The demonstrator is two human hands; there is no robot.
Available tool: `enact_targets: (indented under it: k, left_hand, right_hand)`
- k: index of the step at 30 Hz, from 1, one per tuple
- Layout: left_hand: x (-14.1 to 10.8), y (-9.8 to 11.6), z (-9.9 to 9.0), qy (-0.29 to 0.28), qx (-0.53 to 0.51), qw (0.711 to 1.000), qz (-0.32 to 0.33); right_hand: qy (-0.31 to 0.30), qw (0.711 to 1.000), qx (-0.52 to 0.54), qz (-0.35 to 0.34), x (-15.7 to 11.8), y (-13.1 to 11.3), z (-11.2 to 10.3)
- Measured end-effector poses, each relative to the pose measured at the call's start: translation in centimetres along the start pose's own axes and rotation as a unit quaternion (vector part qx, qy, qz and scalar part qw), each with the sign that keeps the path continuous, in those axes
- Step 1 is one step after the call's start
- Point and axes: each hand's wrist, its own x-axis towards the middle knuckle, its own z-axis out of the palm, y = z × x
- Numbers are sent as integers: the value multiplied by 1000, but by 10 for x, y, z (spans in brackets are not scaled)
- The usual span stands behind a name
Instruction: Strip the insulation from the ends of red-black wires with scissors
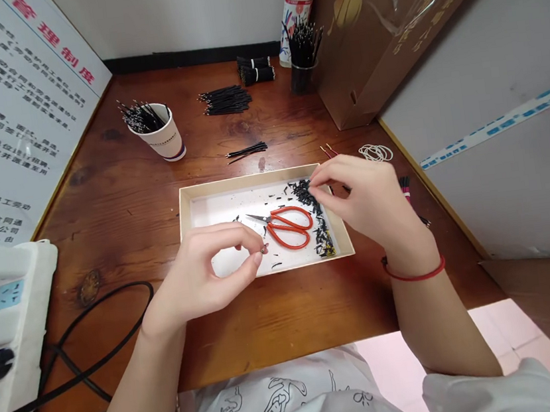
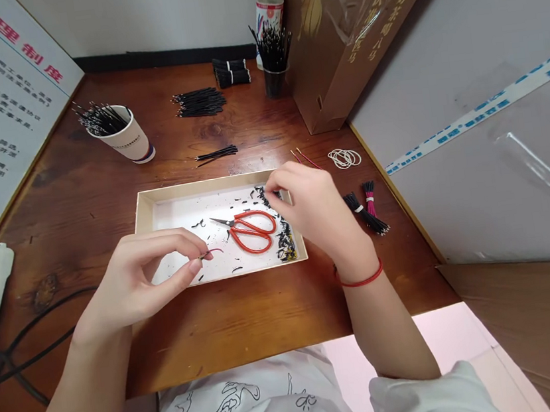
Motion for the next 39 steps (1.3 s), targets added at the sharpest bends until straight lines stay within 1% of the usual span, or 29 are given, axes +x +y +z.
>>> enact_targets:
  k: [1,3,5,7,8,10,13,15,17,19,21,23,26,27,28,29,31,33,35,39]
  left_hand:
    - [1,-1,1,17,4,1000,-10]
    - [2,-2,3,49,9,998,-30]
    - [2,-1,6,66,25,997,-44]
    - [2,0,8,67,48,995,-50]
    - [2,0,9,66,56,995,-50]
    - [2,1,10,66,62,995,-48]
    - [2,1,10,60,57,995,-60]
    - [3,1,10,51,33,994,-88]
    - [5,2,11,42,-25,990,-130]
    - [7,2,13,50,-87,980,-173]
    - [8,3,15,73,-128,967,-207]
    - [8,2,17,94,-156,957,-226]
    - [8,1,17,98,-195,950,-224]
    - [8,1,17,93,-203,950,-217]
    - [8,1,17,86,-207,952,-210]
    - [8,1,17,78,-206,954,-205]
    - [8,3,18,65,-187,959,-201]
    - [8,6,21,71,-161,963,-204]
    - [7,8,24,91,-138,964,-210]
    - [6,13,29,116,-113,961,-222]
  right_hand:
    - [-18,1000,-1,5,-1,-1,1]
    - [-25,999,16,14,-4,-11,5]
    - [-29,996,86,6,-8,-26,12]
    - [-55,979,195,-27,-12,-43,17]
    - [-55,971,231,-42,-13,-51,20]
    - [-38,963,263,-51,-15,-60,23]
    - [-30,965,256,-43,-15,-61,26]
    - [-29,968,246,-49,-15,-59,28]
    - [-1,966,250,-58,-15,-59,31]
    - [36,958,278,-55,-16,-60,36]
    - [67,945,320,-26,-18,-64,41]
    - [79,927,367,18,-20,-67,45]
    - [55,892,442,74,-21,-69,47]
    - [44,885,455,85,-21,-69,47]
    - [37,886,454,92,-22,-69,47]
    - [35,893,438,96,-22,-69,46]
    - [35,916,387,98,-23,-70,47]
    - [28,924,368,103,-25,-72,48]
    - [22,912,390,122,-28,-75,51]
    - [34,889,424,171,-28,-79,57]
